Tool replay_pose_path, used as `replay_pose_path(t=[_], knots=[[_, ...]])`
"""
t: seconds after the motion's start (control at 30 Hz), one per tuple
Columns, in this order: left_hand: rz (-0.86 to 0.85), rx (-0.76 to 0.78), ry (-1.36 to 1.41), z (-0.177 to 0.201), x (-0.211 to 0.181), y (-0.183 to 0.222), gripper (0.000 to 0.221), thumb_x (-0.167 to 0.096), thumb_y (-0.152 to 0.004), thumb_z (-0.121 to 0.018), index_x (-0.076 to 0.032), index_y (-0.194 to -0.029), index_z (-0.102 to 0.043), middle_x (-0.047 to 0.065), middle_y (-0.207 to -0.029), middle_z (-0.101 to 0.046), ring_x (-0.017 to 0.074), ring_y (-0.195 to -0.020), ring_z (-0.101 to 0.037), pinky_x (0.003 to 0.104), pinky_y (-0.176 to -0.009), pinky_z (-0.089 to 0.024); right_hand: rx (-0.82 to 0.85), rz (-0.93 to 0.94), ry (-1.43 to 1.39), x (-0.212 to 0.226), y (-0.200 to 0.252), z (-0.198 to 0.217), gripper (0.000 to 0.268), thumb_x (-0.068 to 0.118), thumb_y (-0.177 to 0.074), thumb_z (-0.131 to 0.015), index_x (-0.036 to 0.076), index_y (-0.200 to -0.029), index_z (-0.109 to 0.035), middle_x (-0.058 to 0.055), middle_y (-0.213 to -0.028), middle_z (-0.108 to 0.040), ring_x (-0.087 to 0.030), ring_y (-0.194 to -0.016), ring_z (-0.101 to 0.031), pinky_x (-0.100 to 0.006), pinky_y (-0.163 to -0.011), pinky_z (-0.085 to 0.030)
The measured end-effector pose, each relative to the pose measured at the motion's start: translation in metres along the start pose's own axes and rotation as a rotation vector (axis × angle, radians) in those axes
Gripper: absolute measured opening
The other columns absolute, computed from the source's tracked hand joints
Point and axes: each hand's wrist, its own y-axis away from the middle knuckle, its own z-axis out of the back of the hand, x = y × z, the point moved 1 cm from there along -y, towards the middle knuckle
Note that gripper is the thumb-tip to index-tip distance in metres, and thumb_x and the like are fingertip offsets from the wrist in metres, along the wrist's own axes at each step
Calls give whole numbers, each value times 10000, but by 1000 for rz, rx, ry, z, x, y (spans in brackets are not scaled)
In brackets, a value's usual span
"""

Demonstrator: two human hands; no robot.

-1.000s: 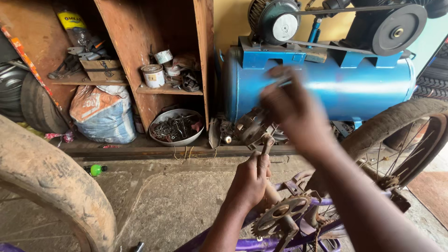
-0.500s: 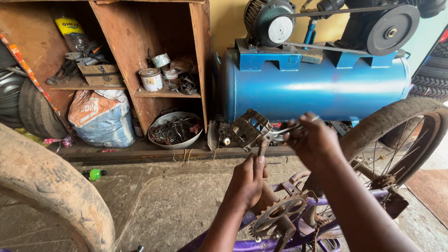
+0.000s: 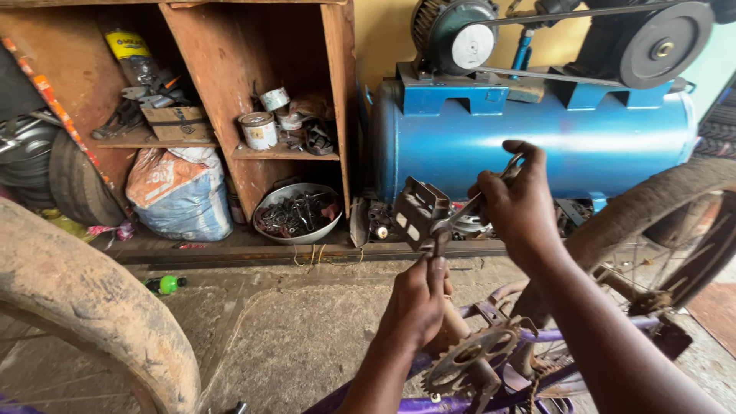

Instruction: The person uses a wrench and a hammer to loosen and remove parts from a bicycle pedal assembly. The person then handles small metal components while working on the pedal axle.

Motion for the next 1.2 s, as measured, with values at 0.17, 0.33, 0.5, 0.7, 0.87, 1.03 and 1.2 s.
replay_pose_path(t=[0.17, 0.33, 0.5, 0.7, 0.87, 1.03, 1.2], knots=[[165, 37, -177, -7, 6, -6, 456, -427, -1095, -328, -85, -1103, -630, 95, -848, -701, 195, -659, -663, 383, -601, -569, 451, 155, 1316, 34, -16, -25, 218, 207, -1136, -532, 88, -1039, -687, -55, -791, -677, -188, -666, -694, -326, -585, -558], [-182, -124, 0, -32, 42, -27, 402, -393, -1057, -499, -67, -1291, -508, 96, -1141, -631, 125, -976, -675, 317, -735, -621, 1023, 909, 1296, 52, 74, -82, 186, 153, -991, -563, 65, -1154, -563, -79, -717, -631, -189, -569, -618, -352, -454, -508], [-10, -8, -169, -17, 17, -21, 343, -391, -1073, -419, -103, -1149, -589, 57, -983, -679, 141, -818, -678, 312, -655, -597, 522, 746, 576, 69, 48, -53, 255, 143, -919, -648, 52, -1139, -556, -146, -790, -655, -249, -555, -595, -396, -463, -473], [22, -42, -182, -7, -9, -5, 432, -399, -1086, -333, -93, -989, -623, 40, -738, -691, 178, -591, -683, 377, -554, -586, 128, 146, -377, 30, -4, 18, 214, 139, -1017, -620, 115, -1171, -474, -93, -862, -664, -161, -657, -632, -278, -525, -489], [53, -41, -190, -7, -11, -3, 414, -411, -1080, -340, -100, -1008, -603, 66, -773, -697, 180, -652, -691, 382, -606, -575, -47, -87, -560, -15, -9, 46, 119, 91, -1036, -590, 103, -1116, -503, -84, -882, -634, -135, -645, -559, -292, -544, -475], [0, -34, -176, -9, -7, -4, 417, -399, -1088, -306, -93, -1024, -583, 63, -782, -677, 188, -660, -686, 393, -619, -583, -47, -314, -777, -46, -3, 48, 52, 119, -1047, -550, 125, -1068, -503, -73, -864, -622, -116, -625, -513, -287, -566, -439], [-15, -37, -169, -8, -2, -4, 456, -415, -1095, -303, -82, -1001, -600, 67, -759, -673, 192, -651, -683, 394, -624, -570, -72, -587, -785, -62, 3, 36, 104, 168, -1029, -517, 155, -1125, -554, -54, -851, -637, -103, -616, -507, -285, -605, -452]])
